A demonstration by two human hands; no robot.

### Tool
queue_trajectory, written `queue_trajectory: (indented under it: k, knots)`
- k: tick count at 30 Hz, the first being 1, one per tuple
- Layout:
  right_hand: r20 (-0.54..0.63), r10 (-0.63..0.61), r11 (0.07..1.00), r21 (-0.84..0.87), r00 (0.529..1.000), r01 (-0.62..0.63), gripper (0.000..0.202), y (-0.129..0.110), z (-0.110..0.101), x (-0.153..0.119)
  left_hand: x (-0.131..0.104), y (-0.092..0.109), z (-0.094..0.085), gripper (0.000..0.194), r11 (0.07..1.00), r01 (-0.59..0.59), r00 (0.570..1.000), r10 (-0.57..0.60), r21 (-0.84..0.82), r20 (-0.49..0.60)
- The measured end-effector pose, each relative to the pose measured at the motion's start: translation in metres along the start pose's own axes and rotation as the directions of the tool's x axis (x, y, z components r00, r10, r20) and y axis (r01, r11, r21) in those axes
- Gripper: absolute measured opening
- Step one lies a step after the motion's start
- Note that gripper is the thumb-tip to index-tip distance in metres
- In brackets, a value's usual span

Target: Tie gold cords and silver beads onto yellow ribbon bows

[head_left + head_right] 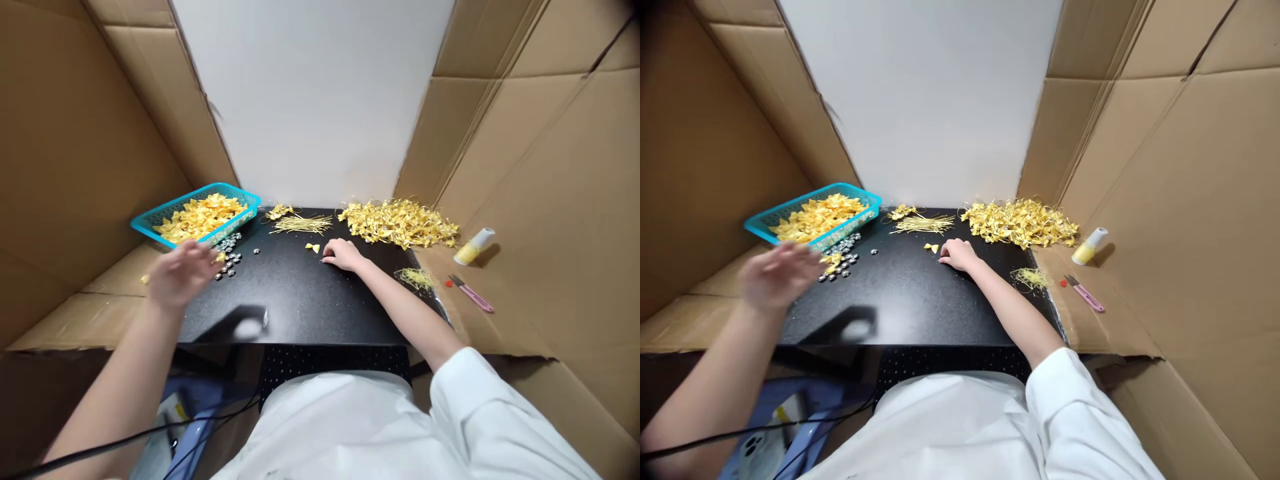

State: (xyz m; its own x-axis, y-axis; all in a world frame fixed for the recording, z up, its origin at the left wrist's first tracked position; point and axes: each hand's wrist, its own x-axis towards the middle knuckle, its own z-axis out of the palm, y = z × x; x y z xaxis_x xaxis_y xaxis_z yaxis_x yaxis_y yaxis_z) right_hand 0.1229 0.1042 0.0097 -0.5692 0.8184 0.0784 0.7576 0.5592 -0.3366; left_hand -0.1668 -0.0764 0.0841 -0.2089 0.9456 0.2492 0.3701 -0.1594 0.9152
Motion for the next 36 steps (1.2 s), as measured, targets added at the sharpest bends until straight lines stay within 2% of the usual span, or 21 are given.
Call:
queue_trajectory:
  k: [2,3,5,8,9,11,12,14,15,17,19,21,23,25,28,31,34,36]
  knots:
    - [0.015,0.02,1.0,0.013,1.0,-0.02,0.01,-0.004,0.004,0.002,0.046,-0.015,0.043,0.021,0.939,0.143,0.977,-0.083,-0.313,0.198]
    - [0.011,0.028,0.999,0.018,1.0,-0.028,0.009,-0.005,0.006,0.0,0.064,-0.022,0.065,0.021,0.898,0.214,0.958,-0.116,-0.384,0.263]
    - [-0.016,0.045,0.999,0.019,0.999,-0.045,0.011,-0.006,0.009,-0.006,0.085,-0.033,0.107,0.026,0.887,0.268,0.942,-0.159,-0.376,0.296]
    - [-0.075,0.033,0.994,0.109,0.997,-0.024,0.012,-0.002,0.013,-0.015,0.093,-0.042,0.154,0.03,0.953,0.182,0.936,-0.094,-0.24,0.338]
    - [-0.099,0.03,0.982,0.189,0.995,-0.011,0.013,0.001,0.014,-0.019,0.092,-0.043,0.165,0.03,0.959,0.142,0.946,-0.059,-0.244,0.318]
    - [-0.154,0.03,0.919,0.393,0.988,0.033,0.016,0.005,0.011,-0.027,0.086,-0.045,0.181,0.029,0.948,0.028,0.978,0.04,-0.318,0.205]
    - [-0.183,0.027,0.87,0.489,0.983,0.067,0.017,0.006,0.008,-0.032,0.082,-0.046,0.186,0.03,0.931,-0.035,0.984,0.095,-0.362,0.15]
    - [-0.233,0.004,0.771,0.62,0.972,0.146,0.021,0.006,0.002,-0.043,0.073,-0.049,0.192,0.032,0.898,-0.092,0.976,0.167,-0.431,0.139]
    - [-0.25,-0.012,0.735,0.654,0.968,0.178,0.023,0.005,-0.001,-0.049,0.067,-0.05,0.195,0.033,0.885,-0.074,0.968,0.175,-0.459,0.18]
    - [-0.278,-0.03,0.714,0.666,0.96,0.215,0.027,0.002,-0.005,-0.058,0.058,-0.053,0.199,0.032,0.877,0.025,0.929,0.157,-0.479,0.335]
    - [-0.302,-0.029,0.737,0.638,0.953,0.225,0.029,0.0,-0.006,-0.063,0.052,-0.056,0.203,0.03,0.889,0.1,0.867,0.142,-0.447,0.477]
    - [-0.321,-0.02,0.756,0.615,0.947,0.224,0.031,0.0,-0.004,-0.062,0.051,-0.057,0.207,0.029,0.898,0.103,0.83,0.159,-0.428,0.535]
    - [-0.337,-0.008,0.738,0.633,0.942,0.233,0.035,0.003,0.0,-0.058,0.051,-0.057,0.21,0.029,0.892,0.082,0.823,0.191,-0.445,0.534]
    - [-0.347,-0.011,0.679,0.686,0.938,0.261,0.04,0.007,0.007,-0.056,0.051,-0.056,0.211,0.032,0.867,0.092,0.829,0.206,-0.49,0.52]
    - [-0.302,-0.03,0.559,0.785,0.953,0.266,0.043,0.011,0.018,-0.056,0.047,-0.053,0.211,0.038,0.817,0.172,0.825,0.186,-0.551,0.533]
    - [-0.25,-0.024,0.493,0.839,0.968,0.228,0.04,0.011,0.023,-0.059,0.043,-0.051,0.21,0.041,0.801,0.227,0.811,0.159,-0.554,0.563]
    - [-0.281,0.04,0.494,0.839,0.959,0.226,0.035,0.011,0.02,-0.063,0.041,-0.052,0.209,0.042,0.811,0.227,0.805,0.156,-0.539,0.573]
    - [-0.338,0.045,0.572,0.78,0.94,0.254,0.032,0.012,0.014,-0.066,0.041,-0.054,0.208,0.042,0.819,0.214,0.804,0.162,-0.533,0.572]
